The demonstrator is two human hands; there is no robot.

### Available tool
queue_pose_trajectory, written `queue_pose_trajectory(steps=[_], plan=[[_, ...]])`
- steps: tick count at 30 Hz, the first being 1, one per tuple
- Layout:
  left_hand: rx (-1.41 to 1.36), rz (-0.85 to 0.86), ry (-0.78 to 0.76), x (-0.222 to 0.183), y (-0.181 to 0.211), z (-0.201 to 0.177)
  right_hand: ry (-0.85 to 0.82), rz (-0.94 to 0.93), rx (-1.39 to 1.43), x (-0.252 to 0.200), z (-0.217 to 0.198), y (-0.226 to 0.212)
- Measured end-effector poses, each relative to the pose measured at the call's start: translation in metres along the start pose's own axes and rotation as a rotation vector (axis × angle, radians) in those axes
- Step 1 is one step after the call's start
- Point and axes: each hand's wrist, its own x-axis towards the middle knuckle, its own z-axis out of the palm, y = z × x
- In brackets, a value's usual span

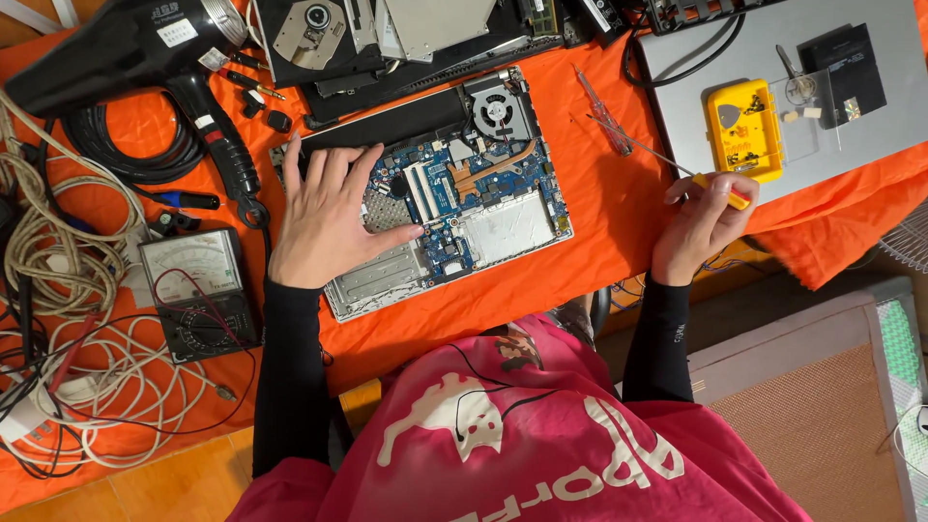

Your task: The recorder is shown repairing a laptop on a desk.

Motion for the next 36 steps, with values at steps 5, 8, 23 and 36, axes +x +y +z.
queue_pose_trajectory(steps=[5, 8, 23, 36], plan=[[0.017, 0.001, -0.010, 0.000, -0.002, 0.000, -0.051, 0.013, 0.012, 0.001, -0.001, 0.005], [0.010, -0.004, -0.021, 0.000, -0.002, -0.001, -0.067, 0.021, -0.012, 0.002, 0.001, 0.004], [-0.009, -0.011, -0.016, -0.001, -0.003, 0.003, -0.068, 0.017, -0.063, 0.002, 0.002, 0.003], [-0.054, -0.015, 0.001, -0.003, -0.005, 0.006, -0.057, 0.039, 0.044, 0.003, -0.010, 0.010]])
